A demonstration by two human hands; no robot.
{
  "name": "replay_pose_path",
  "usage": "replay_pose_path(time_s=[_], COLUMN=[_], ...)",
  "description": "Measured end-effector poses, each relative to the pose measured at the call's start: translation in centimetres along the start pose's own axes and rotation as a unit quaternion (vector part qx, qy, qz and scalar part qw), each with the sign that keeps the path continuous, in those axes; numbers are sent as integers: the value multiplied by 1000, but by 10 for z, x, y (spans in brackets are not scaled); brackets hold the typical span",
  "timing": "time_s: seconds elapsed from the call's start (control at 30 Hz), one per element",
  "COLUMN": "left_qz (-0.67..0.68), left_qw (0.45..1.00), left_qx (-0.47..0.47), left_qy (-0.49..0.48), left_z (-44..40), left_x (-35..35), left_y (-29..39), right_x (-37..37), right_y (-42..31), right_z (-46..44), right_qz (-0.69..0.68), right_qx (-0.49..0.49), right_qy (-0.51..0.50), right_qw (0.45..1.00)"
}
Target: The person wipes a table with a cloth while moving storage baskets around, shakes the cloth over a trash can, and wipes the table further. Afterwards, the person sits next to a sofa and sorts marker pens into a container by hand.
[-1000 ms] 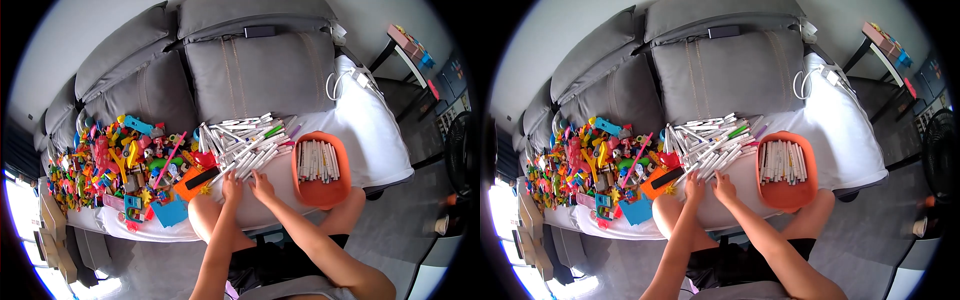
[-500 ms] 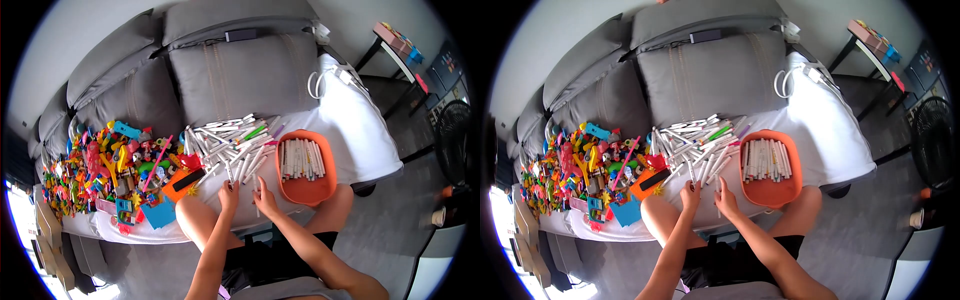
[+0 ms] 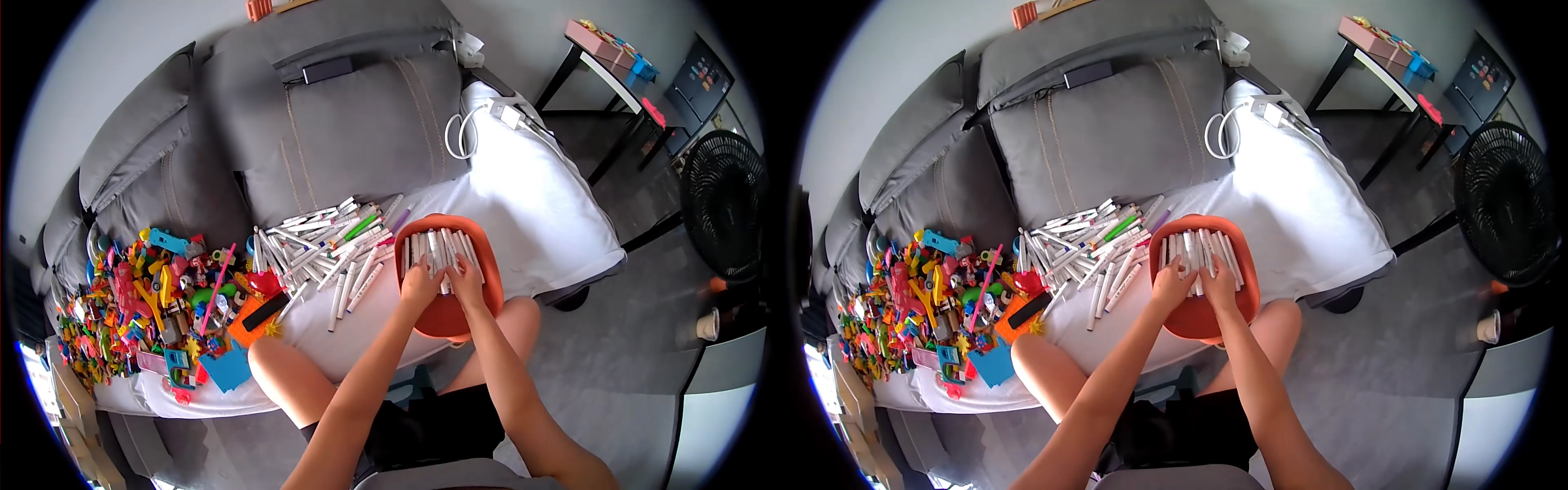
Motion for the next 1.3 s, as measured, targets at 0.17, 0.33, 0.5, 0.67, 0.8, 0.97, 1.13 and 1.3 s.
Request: replay_pose_path(time_s=[0.17,0.33,0.5,0.67,0.8,0.97,1.13,1.3], left_qz=[69,-179,-74,-94,-167,109,244,163], left_qw=[990,948,992,982,975,950,929,969], left_qx=[59,133,-88,-140,-131,-293,-251,-157], left_qy=[111,226,49,86,63,24,117,99], left_z=[10,35,68,77,73,87,81,41], left_x=[-47,-121,-163,-152,-144,-130,-106,-44], left_y=[-28,-117,-184,-181,-170,-174,-100,-19], right_x=[12,73,134,132,110,83,47,1], right_y=[-37,-80,-63,-56,-44,-49,-85,-42], right_z=[34,113,143,137,148,167,136,61], right_qz=[-4,-137,169,278,297,20,-140,15], right_qx=[-112,-97,-124,-146,-178,-138,-29,-159], right_qy=[40,-147,-234,-240,-284,-218,-122,33], right_qw=[993,975,950,918,894,966,982,987])
Point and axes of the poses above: each hand's wrist, its own z-axis away from the middle knuckle, its own x-axis out of the palm, y = z × x, the point moved 1 cm from there along -z, towards the middle knuckle, and after that the axes turned 12 degrees about y, right-handed, at the moved point
